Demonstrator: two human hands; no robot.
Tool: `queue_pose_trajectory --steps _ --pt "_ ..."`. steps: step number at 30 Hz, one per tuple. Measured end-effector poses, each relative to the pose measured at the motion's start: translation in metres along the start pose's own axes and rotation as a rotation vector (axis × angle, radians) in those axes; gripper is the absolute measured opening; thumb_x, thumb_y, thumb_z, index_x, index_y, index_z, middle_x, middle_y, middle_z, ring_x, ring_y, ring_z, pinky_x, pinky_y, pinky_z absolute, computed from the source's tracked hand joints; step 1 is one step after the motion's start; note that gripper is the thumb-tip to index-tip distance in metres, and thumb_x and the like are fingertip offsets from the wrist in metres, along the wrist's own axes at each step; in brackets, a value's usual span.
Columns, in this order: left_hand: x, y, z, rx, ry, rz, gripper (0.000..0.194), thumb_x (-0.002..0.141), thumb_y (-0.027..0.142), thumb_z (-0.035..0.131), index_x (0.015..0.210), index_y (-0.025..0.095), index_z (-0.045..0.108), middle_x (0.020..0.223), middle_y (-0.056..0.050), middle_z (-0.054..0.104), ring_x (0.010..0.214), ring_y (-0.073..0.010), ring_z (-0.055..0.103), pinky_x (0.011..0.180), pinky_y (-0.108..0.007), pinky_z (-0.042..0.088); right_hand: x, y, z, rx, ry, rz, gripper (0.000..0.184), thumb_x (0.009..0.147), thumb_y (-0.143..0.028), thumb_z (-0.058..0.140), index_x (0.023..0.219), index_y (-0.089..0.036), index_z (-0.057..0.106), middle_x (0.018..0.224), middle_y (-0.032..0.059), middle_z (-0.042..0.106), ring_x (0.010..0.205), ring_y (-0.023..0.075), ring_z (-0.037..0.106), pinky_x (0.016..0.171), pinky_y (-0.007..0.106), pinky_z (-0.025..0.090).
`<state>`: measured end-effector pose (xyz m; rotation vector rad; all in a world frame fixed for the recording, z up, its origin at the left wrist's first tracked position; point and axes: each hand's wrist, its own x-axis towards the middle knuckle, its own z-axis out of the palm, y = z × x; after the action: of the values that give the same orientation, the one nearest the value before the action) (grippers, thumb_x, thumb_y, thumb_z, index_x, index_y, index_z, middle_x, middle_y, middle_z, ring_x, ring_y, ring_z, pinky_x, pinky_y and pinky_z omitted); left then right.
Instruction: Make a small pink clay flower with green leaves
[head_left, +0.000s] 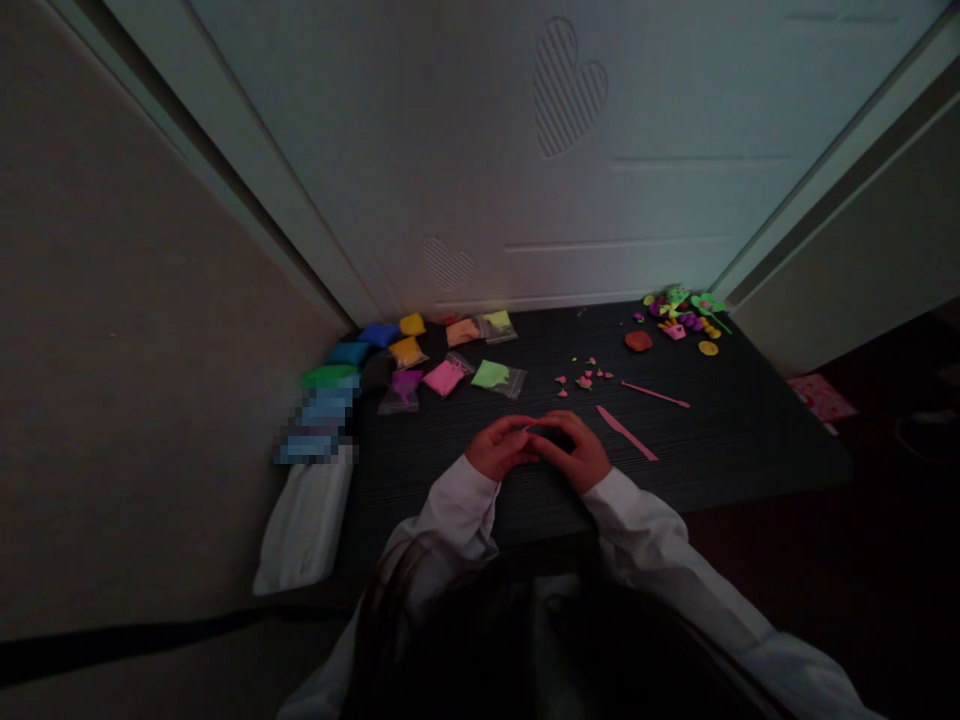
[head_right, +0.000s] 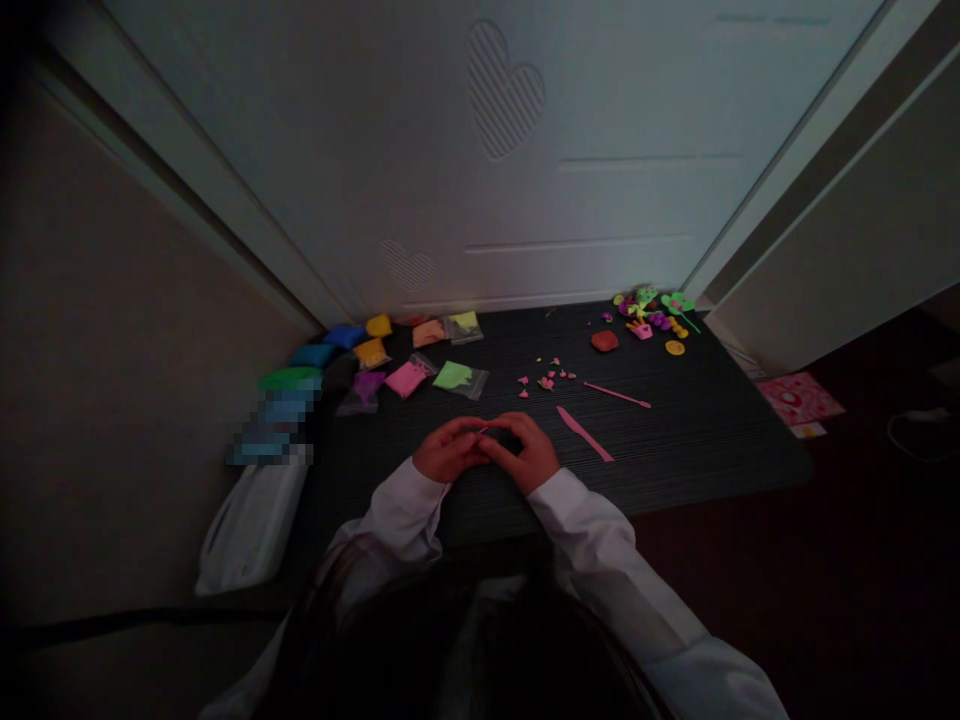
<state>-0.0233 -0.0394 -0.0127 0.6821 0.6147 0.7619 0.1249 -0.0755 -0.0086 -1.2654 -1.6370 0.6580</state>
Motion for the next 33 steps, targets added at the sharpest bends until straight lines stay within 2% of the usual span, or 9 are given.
queue_pose_trajectory --steps 12,18,24,33 --pt "0.0010 0.0014 -0.0023 -0.002 0.001 -0.027 0.036 0.054 0.017 0.067 0.088 0.017 0.054 0.069 0.000 0.063 0.065 -0.0112 0.058 0.061 -0.024 0.046 0.0006 0.0040 -0.0001 0.017 0.000 -0.015 0.027 0.067 -0.031 0.059 0.092 -0.023 0.054 0.092 0.0039 0.053 0.089 0.0157 0.049 0.075 0.031 0.041" --pt "0.0025 -0.0030 0.0009 0.115 0.081 0.036 0.026 0.046 0.018 0.071 0.068 0.013 0.058 0.059 0.001 0.061 0.055 -0.0084 0.056 0.054 -0.020 0.044 0.0007 0.0019 -0.0001 0.020 0.010 -0.005 0.025 0.068 -0.029 0.058 0.091 -0.022 0.055 0.092 0.0041 0.053 0.088 0.0152 0.049 0.071 0.029 0.042" --pt "0.0026 -0.0058 -0.0004 0.235 0.149 0.094 0.022 0.048 0.023 0.070 0.064 0.012 0.061 0.059 0.000 0.060 0.052 -0.0077 0.053 0.053 -0.021 0.042 0.0000 0.0008 -0.0008 0.013 -0.003 -0.008 0.024 0.068 -0.029 0.057 0.091 -0.022 0.055 0.093 0.0043 0.052 0.089 0.0152 0.048 0.072 0.029 0.042" --pt "0.0030 -0.0056 -0.0066 0.414 0.114 0.139 0.018 0.057 0.028 0.064 0.065 0.012 0.064 0.063 -0.001 0.059 0.052 -0.0079 0.051 0.052 -0.022 0.039 0.0004 -0.0020 -0.0022 0.019 -0.011 -0.011 0.023 0.069 -0.029 0.056 0.091 -0.022 0.055 0.093 0.0042 0.053 0.090 0.0153 0.049 0.074 0.029 0.041"
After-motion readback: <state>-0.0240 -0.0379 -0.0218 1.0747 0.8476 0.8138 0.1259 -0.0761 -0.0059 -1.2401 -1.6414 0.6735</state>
